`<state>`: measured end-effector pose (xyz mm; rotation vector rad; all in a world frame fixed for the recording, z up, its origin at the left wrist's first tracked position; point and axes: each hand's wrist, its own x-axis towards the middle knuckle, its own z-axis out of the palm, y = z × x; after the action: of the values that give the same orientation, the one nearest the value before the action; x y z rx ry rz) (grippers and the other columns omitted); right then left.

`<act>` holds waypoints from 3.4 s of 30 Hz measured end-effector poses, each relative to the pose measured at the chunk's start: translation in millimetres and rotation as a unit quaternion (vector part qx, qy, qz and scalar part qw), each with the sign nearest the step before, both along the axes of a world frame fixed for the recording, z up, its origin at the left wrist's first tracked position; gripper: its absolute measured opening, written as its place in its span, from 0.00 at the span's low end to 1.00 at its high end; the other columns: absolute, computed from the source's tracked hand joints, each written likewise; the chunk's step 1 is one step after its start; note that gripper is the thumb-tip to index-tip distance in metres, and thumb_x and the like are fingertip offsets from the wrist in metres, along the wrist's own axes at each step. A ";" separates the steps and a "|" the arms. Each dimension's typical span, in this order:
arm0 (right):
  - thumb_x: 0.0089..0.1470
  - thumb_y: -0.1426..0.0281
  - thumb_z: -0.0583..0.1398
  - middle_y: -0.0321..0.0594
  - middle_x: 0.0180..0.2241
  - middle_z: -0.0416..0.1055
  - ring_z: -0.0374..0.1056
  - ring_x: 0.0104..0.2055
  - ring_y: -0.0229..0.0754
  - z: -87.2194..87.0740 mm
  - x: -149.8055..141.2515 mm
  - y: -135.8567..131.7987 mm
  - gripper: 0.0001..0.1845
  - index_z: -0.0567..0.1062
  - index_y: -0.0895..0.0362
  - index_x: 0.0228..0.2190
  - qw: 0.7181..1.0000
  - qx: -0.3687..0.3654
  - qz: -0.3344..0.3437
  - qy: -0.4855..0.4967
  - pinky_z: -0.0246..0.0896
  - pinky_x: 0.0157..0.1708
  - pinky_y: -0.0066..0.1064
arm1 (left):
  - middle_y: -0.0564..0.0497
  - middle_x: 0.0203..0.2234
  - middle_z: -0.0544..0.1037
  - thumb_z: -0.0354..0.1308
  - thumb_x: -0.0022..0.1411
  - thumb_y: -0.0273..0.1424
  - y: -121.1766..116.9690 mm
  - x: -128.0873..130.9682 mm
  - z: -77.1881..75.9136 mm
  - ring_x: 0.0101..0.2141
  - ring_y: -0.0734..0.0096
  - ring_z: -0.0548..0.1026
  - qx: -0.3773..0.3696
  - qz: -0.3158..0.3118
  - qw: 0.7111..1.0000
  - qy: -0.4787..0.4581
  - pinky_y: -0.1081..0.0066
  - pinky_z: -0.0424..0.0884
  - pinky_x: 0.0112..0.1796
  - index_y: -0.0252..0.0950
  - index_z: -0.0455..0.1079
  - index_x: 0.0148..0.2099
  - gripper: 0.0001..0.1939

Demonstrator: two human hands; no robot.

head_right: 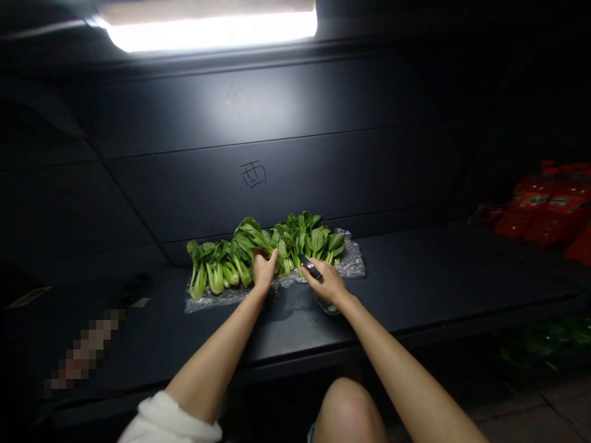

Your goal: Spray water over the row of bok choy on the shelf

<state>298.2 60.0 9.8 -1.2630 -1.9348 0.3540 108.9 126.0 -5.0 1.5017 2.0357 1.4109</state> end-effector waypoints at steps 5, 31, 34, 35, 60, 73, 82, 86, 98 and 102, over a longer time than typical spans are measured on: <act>0.59 0.57 0.52 0.39 0.26 0.73 0.70 0.30 0.43 -1.9 1.4 0.8 0.17 0.70 0.54 0.28 1.000 -0.005 -0.017 0.006 0.56 0.30 0.28 | 0.50 0.30 0.77 0.57 0.61 0.39 -5.3 -3.3 1.7 0.34 0.64 0.77 -0.023 0.038 0.998 0.052 0.71 0.66 0.34 0.38 0.64 0.44 0.13; 0.58 0.57 0.53 0.37 0.25 0.71 0.67 0.28 0.41 -6.1 2.6 5.5 0.16 0.68 0.54 0.25 1.000 0.002 -0.012 0.021 0.54 0.29 0.28 | 0.44 0.52 0.68 0.55 0.60 0.23 -20.3 -14.1 -27.6 0.52 0.58 0.66 0.078 -0.217 0.885 0.404 0.60 0.63 0.50 0.44 0.69 0.57 0.23; 0.58 0.57 0.53 0.37 0.25 0.71 0.68 0.28 0.41 -7.8 3.0 7.4 0.15 0.69 0.54 0.26 1.000 0.002 -0.008 0.025 0.55 0.29 0.28 | 0.46 0.50 0.70 0.54 0.62 0.24 -19.8 -14.6 -26.8 0.50 0.60 0.67 0.092 -0.328 0.825 0.451 0.59 0.62 0.50 0.49 0.69 0.57 0.24; 0.58 0.57 0.53 0.37 0.25 0.71 0.68 0.28 0.41 -8.0 3.2 7.6 0.15 0.69 0.54 0.26 1.000 0.002 -0.007 0.025 0.55 0.29 0.28 | 0.47 0.48 0.71 0.53 0.63 0.24 -18.9 -14.0 -27.3 0.49 0.61 0.67 0.091 -0.352 0.812 0.456 0.59 0.62 0.50 0.49 0.71 0.55 0.21; 0.58 0.58 0.54 0.39 0.27 0.73 0.70 0.31 0.43 -7.7 5.2 8.2 0.15 0.71 0.54 0.28 0.999 -0.007 -0.014 0.046 0.59 0.31 0.28 | 0.41 0.45 0.77 0.57 0.63 0.38 -6.0 40.2 -0.7 0.45 0.61 0.76 -0.119 -0.159 0.942 0.270 0.68 0.70 0.43 0.36 0.72 0.51 0.17; 0.58 0.57 0.53 0.37 0.26 0.71 0.68 0.30 0.42 -7.8 6.1 7.5 0.15 0.69 0.54 0.27 0.998 -0.012 -0.017 0.051 0.58 0.31 0.28 | 0.42 0.47 0.74 0.47 0.67 0.29 -8.8 44.2 -7.1 0.47 0.60 0.74 -0.076 -0.130 0.932 0.330 0.66 0.71 0.44 0.41 0.61 0.63 0.23; 0.58 0.58 0.54 0.38 0.26 0.73 0.69 0.31 0.43 -9.2 8.3 7.2 0.15 0.70 0.54 0.27 0.997 -0.007 -0.015 0.069 0.60 0.32 0.28 | 0.42 0.51 0.75 0.47 0.67 0.30 3.7 41.6 -6.8 0.49 0.62 0.74 -0.079 -0.126 0.959 0.239 0.66 0.70 0.48 0.38 0.71 0.56 0.19; 0.58 0.58 0.54 0.39 0.28 0.74 0.70 0.32 0.43 -8.7 9.9 6.8 0.15 0.71 0.54 0.28 0.997 -0.013 -0.023 0.075 0.61 0.33 0.29 | 0.46 0.49 0.77 0.48 0.66 0.29 3.8 30.3 -7.4 0.50 0.65 0.74 -0.054 -0.162 0.966 0.193 0.69 0.68 0.50 0.37 0.73 0.52 0.17; 0.59 0.59 0.54 0.41 0.30 0.75 0.71 0.32 0.45 -4.4 18.2 3.7 0.15 0.73 0.55 0.30 0.998 0.012 -0.053 0.044 0.61 0.33 0.31 | 0.39 0.44 0.76 0.58 0.60 0.48 -13.0 55.5 -2.5 0.44 0.57 0.77 -0.143 -0.128 0.925 0.329 0.67 0.70 0.40 0.34 0.72 0.47 0.23; 0.59 0.58 0.53 0.41 0.29 0.75 0.72 0.34 0.46 -5.4 19.2 4.3 0.15 0.73 0.55 0.30 0.997 0.003 -0.057 0.046 0.61 0.34 0.31 | 0.38 0.44 0.79 0.59 0.61 0.43 -14.2 56.1 2.2 0.45 0.55 0.77 -0.165 -0.134 0.919 0.332 0.66 0.70 0.42 0.33 0.73 0.48 0.20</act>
<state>317.4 64.3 4.4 -1.3232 -1.7766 0.3420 164.9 111.7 -2.9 2.1789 2.1332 0.4380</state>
